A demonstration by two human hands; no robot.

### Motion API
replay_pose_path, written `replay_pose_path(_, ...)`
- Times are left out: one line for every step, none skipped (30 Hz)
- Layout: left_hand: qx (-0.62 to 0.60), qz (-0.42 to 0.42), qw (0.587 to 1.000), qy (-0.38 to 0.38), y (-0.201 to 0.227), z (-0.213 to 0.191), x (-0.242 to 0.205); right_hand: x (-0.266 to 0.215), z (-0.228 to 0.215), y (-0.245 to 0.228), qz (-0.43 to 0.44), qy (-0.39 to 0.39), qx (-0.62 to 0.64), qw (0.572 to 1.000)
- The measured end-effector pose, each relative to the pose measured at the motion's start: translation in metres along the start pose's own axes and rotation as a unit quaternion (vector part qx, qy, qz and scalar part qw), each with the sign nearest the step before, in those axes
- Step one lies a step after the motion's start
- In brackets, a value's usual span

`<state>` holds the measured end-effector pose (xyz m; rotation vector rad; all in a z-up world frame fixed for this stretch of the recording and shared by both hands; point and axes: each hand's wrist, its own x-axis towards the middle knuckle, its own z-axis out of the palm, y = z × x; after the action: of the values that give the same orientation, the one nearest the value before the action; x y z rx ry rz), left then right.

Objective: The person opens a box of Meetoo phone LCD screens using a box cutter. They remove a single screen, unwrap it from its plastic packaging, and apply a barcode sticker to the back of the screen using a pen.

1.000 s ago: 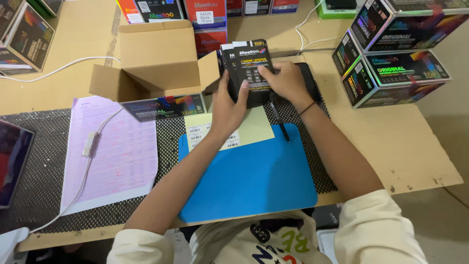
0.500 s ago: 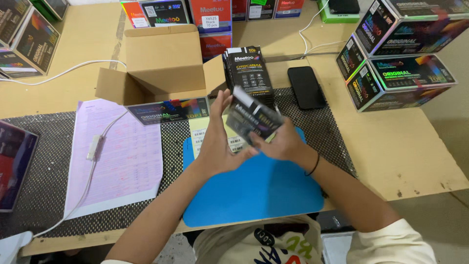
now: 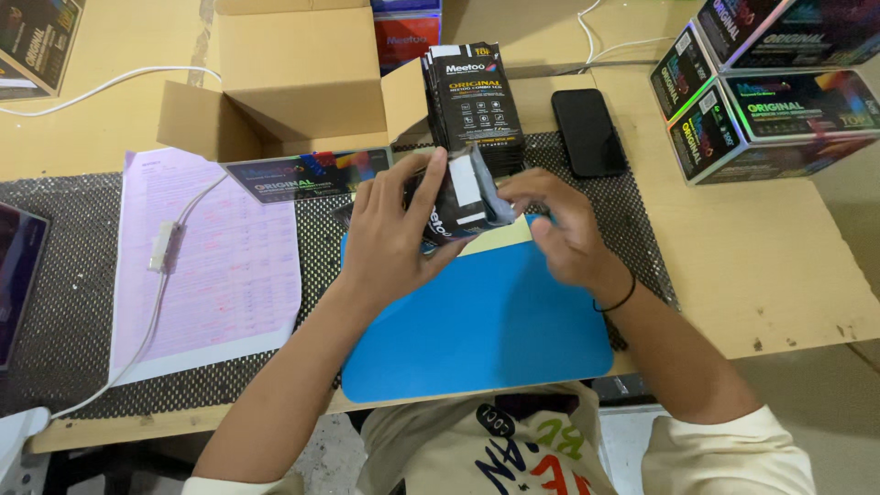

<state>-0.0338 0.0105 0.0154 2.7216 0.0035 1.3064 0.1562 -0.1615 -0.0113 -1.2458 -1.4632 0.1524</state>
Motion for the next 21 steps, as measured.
replay_pose_path(0.0,0.001,1.0,0.0,-0.001,0.004,-0.003,0.004,-0.002,-0.001,0.0,0.001,0.0,1.0)
replay_pose_path(0.029,0.03,0.999,-0.001,-0.001,0.008,-0.005,0.008,-0.003,-0.002,0.009,0.0,-0.016,1.0)
replay_pose_path(0.058,0.062,0.996,-0.002,-0.002,0.012,-0.007,0.012,-0.005,-0.004,0.019,0.002,-0.033,0.999)
replay_pose_path(0.058,0.064,0.996,-0.002,-0.002,0.014,-0.009,0.012,-0.008,0.001,0.018,0.004,-0.034,0.999)
replay_pose_path(0.099,0.09,0.99,-0.032,-0.001,0.016,-0.011,0.012,-0.01,0.006,0.021,-0.019,-0.069,0.997)
replay_pose_path(0.14,0.116,0.981,-0.062,-0.001,0.018,-0.013,0.012,-0.012,0.011,0.024,-0.041,-0.104,0.993)
replay_pose_path(0.139,0.118,0.981,-0.062,-0.001,0.02,-0.013,0.018,-0.01,-0.001,0.025,-0.04,-0.104,0.993)
replay_pose_path(0.146,0.124,0.98,-0.063,0.0,0.022,-0.014,0.024,-0.009,-0.013,0.021,-0.062,-0.102,0.993)
replay_pose_path(0.152,0.129,0.978,-0.064,0.0,0.024,-0.015,0.029,-0.006,-0.025,0.018,-0.085,-0.1,0.991)
replay_pose_path(0.151,0.13,0.978,-0.066,0.002,0.021,-0.016,0.028,-0.004,-0.025,0.019,-0.084,-0.1,0.991)
replay_pose_path(0.148,0.128,0.977,-0.084,0.003,0.019,-0.014,0.028,-0.003,-0.025,0.017,-0.094,-0.093,0.991)
replay_pose_path(0.145,0.125,0.976,-0.102,0.004,0.016,-0.013,0.028,-0.002,-0.025,0.014,-0.104,-0.086,0.991)
replay_pose_path(0.145,0.127,0.976,-0.102,0.004,0.015,-0.011,0.023,-0.006,-0.014,0.013,-0.102,-0.087,0.991)
replay_pose_path(0.116,0.095,0.986,-0.078,0.004,0.014,-0.01,0.019,-0.01,-0.003,0.008,-0.057,-0.057,0.997)
replay_pose_path(0.088,0.062,0.993,-0.054,0.004,0.013,-0.009,0.016,-0.013,0.009,0.002,-0.012,-0.026,1.0)
replay_pose_path(0.089,0.063,0.993,-0.054,0.002,0.013,-0.009,0.012,-0.014,0.012,0.001,-0.011,-0.027,1.0)
replay_pose_path(0.084,0.043,0.995,-0.041,0.001,0.013,-0.009,0.008,-0.015,0.016,0.037,0.073,0.012,0.997)
replay_pose_path(0.079,0.024,0.996,-0.029,-0.001,0.013,-0.01,0.004,-0.015,0.019,0.073,0.157,0.05,0.984)
replay_pose_path(0.079,0.023,0.996,-0.029,-0.002,0.013,-0.01,0.007,-0.018,0.011,0.074,0.157,0.05,0.984)
replay_pose_path(0.076,0.007,0.996,-0.053,-0.003,0.012,-0.01,0.01,-0.021,0.003,0.105,0.226,0.071,0.966)
replay_pose_path(0.074,-0.01,0.994,-0.075,-0.004,0.012,-0.009,0.014,-0.025,-0.006,0.135,0.294,0.091,0.942)
